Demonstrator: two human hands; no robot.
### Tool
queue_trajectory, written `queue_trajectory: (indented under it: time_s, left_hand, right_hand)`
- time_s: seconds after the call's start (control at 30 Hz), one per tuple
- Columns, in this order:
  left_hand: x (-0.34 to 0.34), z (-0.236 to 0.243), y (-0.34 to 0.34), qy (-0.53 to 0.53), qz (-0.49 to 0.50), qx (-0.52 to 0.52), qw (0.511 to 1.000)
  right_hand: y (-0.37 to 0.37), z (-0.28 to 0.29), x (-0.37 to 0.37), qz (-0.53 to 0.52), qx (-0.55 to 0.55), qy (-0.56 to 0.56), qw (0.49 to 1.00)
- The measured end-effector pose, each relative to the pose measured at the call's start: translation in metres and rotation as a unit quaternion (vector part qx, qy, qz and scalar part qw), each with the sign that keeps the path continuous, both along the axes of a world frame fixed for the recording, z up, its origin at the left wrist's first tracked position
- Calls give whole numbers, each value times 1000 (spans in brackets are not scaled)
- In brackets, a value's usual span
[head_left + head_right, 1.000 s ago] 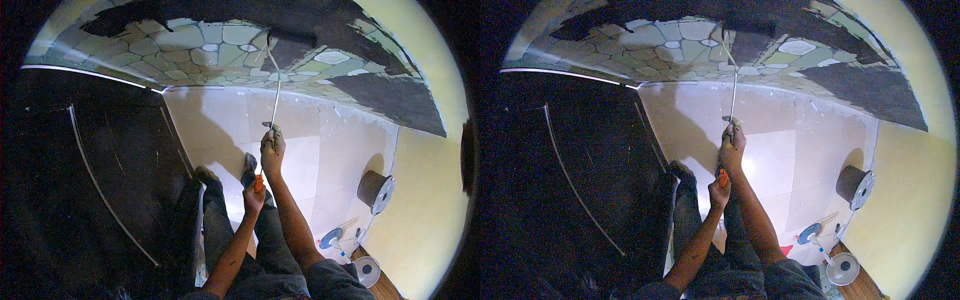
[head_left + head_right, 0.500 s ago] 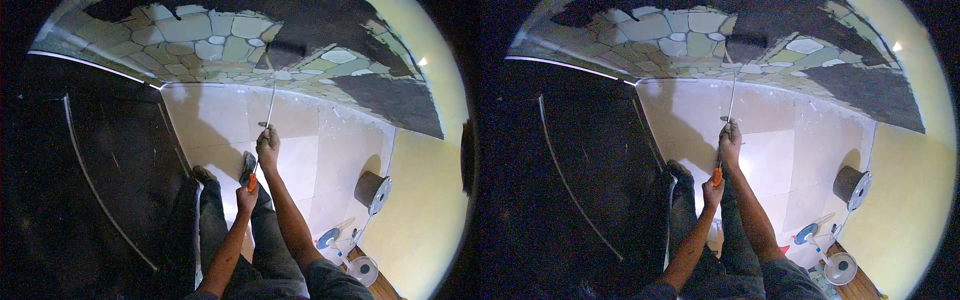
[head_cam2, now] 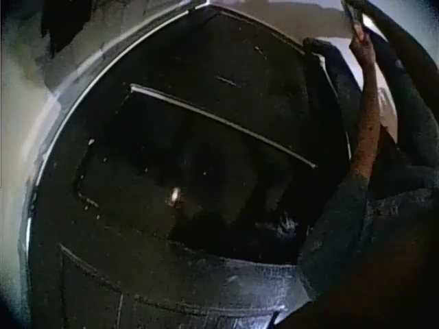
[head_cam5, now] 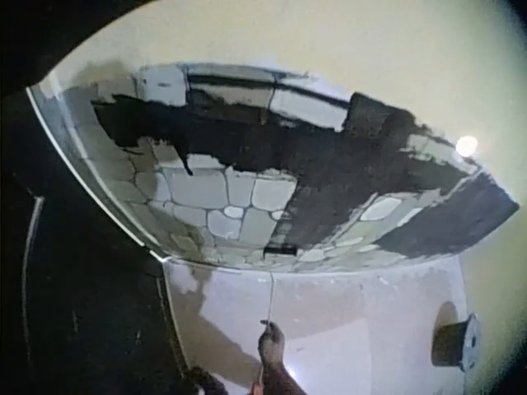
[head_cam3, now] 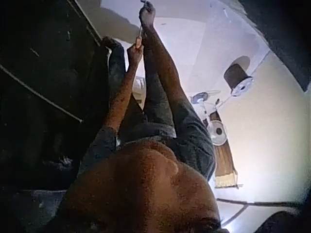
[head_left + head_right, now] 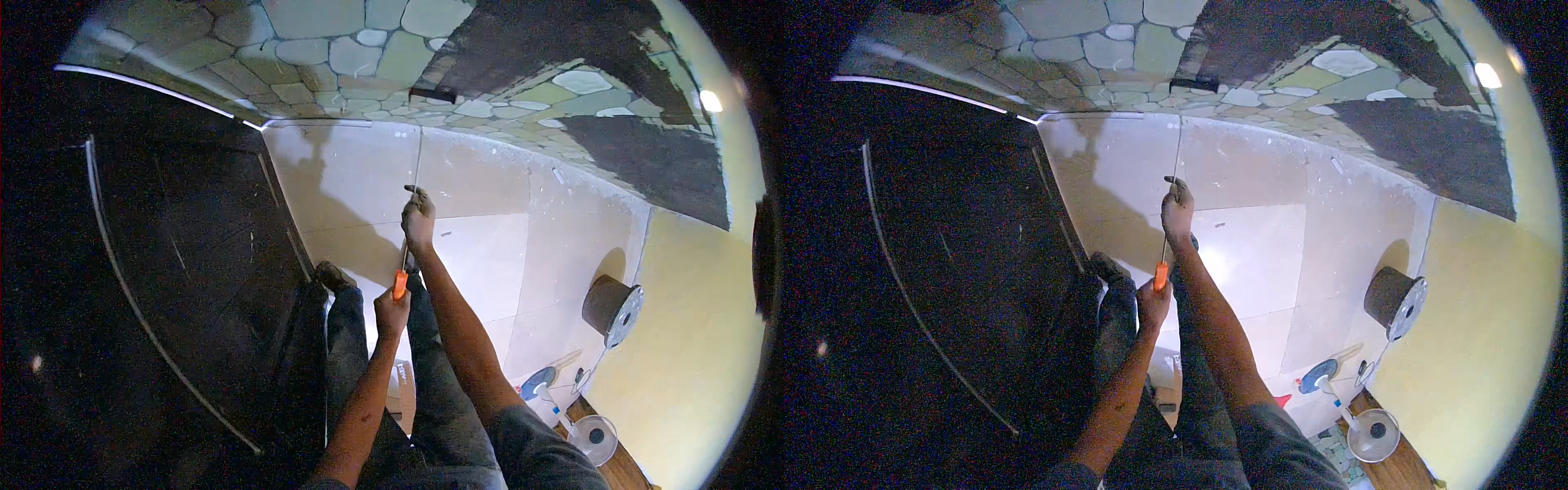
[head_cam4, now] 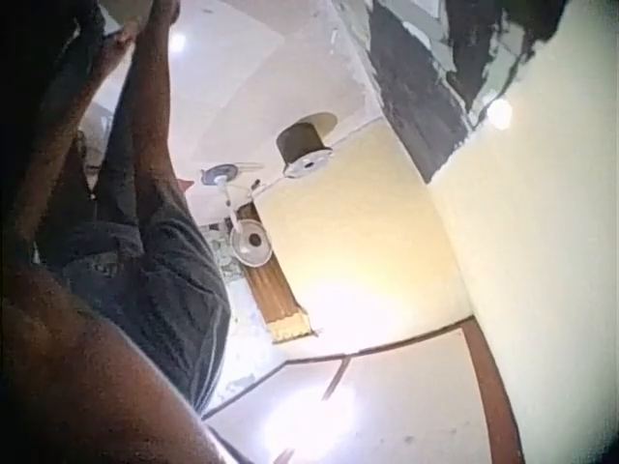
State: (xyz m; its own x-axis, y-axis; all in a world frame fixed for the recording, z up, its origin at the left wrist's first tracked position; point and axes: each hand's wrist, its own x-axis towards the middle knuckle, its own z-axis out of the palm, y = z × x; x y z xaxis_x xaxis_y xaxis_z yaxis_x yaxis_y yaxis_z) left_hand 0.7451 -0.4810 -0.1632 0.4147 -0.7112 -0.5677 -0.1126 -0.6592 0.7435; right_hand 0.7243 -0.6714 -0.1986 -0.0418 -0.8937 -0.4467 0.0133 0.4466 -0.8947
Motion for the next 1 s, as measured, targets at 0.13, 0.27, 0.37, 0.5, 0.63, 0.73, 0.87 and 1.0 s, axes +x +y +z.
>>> queue_trajectory:
  time_s: [0.13, 0.27, 0.37, 0.5, 0.63, 0.73, 0.87, 1.0]
  left_hand:
    - [33, -41, 19, -20, 19, -29, 999]
    - [16, 6, 11, -28, 12, -71, 997]
    - [16, 41, -7, 29, 23, -103, 994]
    - [15, 14, -3, 242, 273, -189, 911]
    - [28, -15, -4, 5, 11, -59, 998]
    - [46, -70, 12, -35, 4, -49, 998]
    - [46, -106, 24, -39, -24, 2, 999]
    - [27, -87, 12, -77, 41, -126, 988]
  right_hand:
    - [-1, 2, 40, -2, 34, -65, 997]
    - [11, 65, 22, -12, -48, -7, 999]
    - [1, 157, 33, -28, -89, -51, 994]
    - [0, 158, 53, -18, -107, -62, 992]
    - [1, 64, 38, -27, -78, -39, 996]
    - [8, 6, 55, -11, -71, -71, 995]
    - [10, -41, 56, 3, -39, -79, 996]
    - [10, -23, 40, 18, -62, -51, 997]
